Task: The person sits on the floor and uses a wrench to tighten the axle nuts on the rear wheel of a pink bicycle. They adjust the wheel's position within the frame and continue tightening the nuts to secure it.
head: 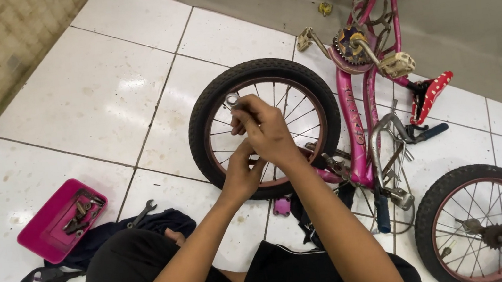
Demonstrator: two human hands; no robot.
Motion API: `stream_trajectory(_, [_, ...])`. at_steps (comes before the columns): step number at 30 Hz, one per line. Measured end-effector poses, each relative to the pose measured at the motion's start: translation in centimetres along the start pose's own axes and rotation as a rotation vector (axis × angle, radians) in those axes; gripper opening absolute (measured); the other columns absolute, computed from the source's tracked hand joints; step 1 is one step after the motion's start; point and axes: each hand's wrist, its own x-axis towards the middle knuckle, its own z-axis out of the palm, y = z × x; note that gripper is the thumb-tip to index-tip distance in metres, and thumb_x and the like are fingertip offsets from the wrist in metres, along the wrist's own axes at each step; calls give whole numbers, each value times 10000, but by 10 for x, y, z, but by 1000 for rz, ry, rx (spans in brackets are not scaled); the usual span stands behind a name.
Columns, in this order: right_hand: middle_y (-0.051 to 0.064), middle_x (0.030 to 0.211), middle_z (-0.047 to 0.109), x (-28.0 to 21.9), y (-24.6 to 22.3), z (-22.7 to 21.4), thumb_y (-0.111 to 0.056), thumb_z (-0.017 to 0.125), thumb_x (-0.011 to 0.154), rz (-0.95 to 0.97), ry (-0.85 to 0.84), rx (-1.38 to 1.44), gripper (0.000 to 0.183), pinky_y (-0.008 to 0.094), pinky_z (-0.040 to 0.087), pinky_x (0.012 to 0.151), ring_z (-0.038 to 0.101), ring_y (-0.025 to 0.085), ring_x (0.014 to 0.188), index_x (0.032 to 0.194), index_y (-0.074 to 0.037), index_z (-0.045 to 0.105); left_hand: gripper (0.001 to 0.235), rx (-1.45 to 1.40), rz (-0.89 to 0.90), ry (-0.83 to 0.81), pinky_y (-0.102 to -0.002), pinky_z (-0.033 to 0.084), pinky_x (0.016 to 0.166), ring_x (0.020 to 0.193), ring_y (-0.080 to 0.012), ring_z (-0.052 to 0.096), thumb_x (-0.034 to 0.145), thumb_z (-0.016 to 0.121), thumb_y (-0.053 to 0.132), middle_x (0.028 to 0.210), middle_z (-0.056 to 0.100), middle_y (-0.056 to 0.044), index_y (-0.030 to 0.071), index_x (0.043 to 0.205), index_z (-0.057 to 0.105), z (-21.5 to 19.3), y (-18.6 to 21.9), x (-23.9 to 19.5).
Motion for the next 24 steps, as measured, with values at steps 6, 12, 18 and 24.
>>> stream_trajectory(6, [82, 920, 729, -43, -23, -63, -43, 551, 1059, 129, 411, 15, 54, 337, 574, 868, 676, 159, 892, 1078, -52, 601, 301, -66, -23, 119, -479, 618, 879, 1056, -453, 702, 890, 716, -46, 1038, 700, -280, -75, 1185, 664, -4, -9, 9])
stream_trajectory(12, [310, 1114, 713, -121, 29, -137, 18, 698, 900, 606, 563, 463, 115, 381, 624, 681, 748, 418, 918, 995, 1, 635, 208, 132, 158, 158, -433, 593, 833, 949, -349, 754, 843, 776, -15, 891, 768, -149, 23, 1040, 721, 14, -31, 26])
stream_trajectory(18, [317, 1019, 723, -168, 65, -135, 113, 706, 857, 656, 620, 412, 135, 498, 624, 871, 739, 417, 951, 989, 123, 679, 193, 416, 326, 216, -416, 498, 876, 987, -276, 628, 807, 820, 97, 851, 757, -23, 147, 980, 750, 28, -67, 34])
stream_trajectory(24, [285, 979, 734, -169, 81, -134, 83, 723, 862, 635, 635, 404, 180, 386, 657, 746, 762, 358, 817, 1038, 87, 686, 406, 417, 294, 303, -508, 582, 869, 1005, -388, 657, 773, 875, 117, 1199, 522, -125, 62, 1082, 618, 21, -42, 27])
